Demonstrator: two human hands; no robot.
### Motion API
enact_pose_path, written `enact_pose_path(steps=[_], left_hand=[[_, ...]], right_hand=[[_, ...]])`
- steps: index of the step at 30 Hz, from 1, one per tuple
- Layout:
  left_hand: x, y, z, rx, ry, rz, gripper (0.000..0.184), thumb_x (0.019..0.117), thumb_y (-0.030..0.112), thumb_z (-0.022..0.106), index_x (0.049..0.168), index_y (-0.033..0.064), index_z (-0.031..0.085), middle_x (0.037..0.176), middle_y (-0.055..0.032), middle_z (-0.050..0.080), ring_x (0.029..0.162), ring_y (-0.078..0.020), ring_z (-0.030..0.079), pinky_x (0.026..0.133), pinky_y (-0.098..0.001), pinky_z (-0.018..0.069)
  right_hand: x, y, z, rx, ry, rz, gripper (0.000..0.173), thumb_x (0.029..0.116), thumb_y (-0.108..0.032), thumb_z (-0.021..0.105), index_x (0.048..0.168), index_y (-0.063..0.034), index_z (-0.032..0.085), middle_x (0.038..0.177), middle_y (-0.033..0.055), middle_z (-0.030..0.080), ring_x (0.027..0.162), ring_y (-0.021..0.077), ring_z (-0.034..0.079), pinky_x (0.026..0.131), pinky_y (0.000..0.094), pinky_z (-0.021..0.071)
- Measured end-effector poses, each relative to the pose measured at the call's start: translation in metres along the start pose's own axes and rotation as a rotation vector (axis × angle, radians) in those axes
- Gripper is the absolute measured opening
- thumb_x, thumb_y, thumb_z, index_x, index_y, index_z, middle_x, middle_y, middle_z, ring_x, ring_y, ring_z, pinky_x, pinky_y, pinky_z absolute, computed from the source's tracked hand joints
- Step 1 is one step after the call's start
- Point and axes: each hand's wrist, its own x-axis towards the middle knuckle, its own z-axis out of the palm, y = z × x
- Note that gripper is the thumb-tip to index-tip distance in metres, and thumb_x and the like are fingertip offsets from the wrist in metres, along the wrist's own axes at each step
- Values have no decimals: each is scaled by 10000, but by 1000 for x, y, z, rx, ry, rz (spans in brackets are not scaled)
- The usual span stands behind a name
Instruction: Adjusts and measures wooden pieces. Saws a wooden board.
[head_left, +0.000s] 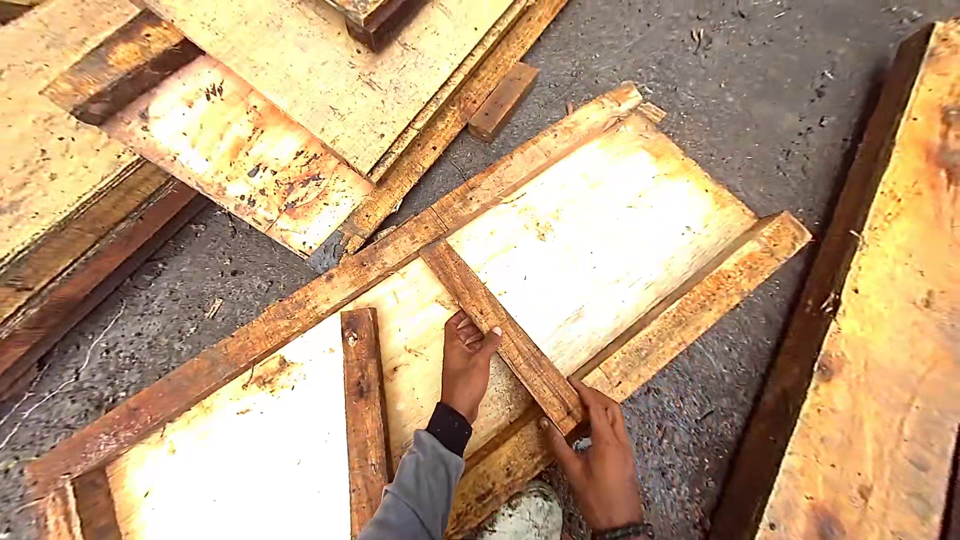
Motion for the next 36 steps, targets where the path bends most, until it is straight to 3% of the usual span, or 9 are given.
enact_pose_path(steps=[2,5,13,25,29,31,34,36], left_hand=[[1,-1,-2,-19,-4,26,700,920,110,767,1506,116,385,1230,-147,651,1030,-254,706,906,-431,617],[1,-10,-1,-25,-11,43,705,920,114,767,1512,114,383,1228,-148,654,1043,-268,703,909,-451,618],[0,-10,0,-33,-6,83,717,931,142,747,1524,49,354,1234,-158,663,1016,-226,717,894,-383,624],[2,-16,1,-106,-17,43,741,925,143,764,1530,82,341,1251,-155,654,1035,-249,716,909,-401,627],[10,-4,-5,-177,-19,-10,568,1025,198,637,1506,90,354,1258,-172,664,1091,-306,704,906,-477,619],[11,4,-6,-139,-2,-1,465,1047,233,602,1452,95,421,1216,-155,688,1080,-303,704,887,-490,614],[-1,24,-6,26,-133,168,448,1064,269,554,1485,130,488,1214,-99,710,1099,-232,695,946,-412,594],[-16,45,-2,235,-316,310,461,1058,317,550,1500,189,520,1187,-42,722,1028,-177,707,887,-370,611]], right_hand=[[4,-6,-1,1,37,-3,728,747,-359,853,1389,-95,635,1273,134,613,1016,159,666,777,284,610],[1,-7,-4,-66,14,36,730,740,-343,860,1394,-108,635,1268,124,624,1028,178,667,816,307,604],[-2,2,-5,-25,-35,-16,757,763,-360,869,1404,-47,616,1251,201,626,1033,239,672,814,355,607],[-3,8,-6,-1,-18,-24,740,771,-375,866,1397,-61,625,1291,178,622,1081,192,663,862,310,597],[-17,-1,-9,110,-16,1,735,771,-335,885,1370,-3,618,1290,218,603,1138,229,647,920,335,599],[-37,-12,-7,180,-48,40,735,787,-362,879,1339,39,606,1282,245,614,1130,262,658,905,379,609],[-53,-24,-8,258,-113,35,712,896,-594,689,1282,2,642,1225,205,655,1043,249,661,820,408,588],[-44,-39,-32,174,36,-15,682,923,-573,655,1290,2,639,1274,232,623,1097,266,637,844,410,574]])
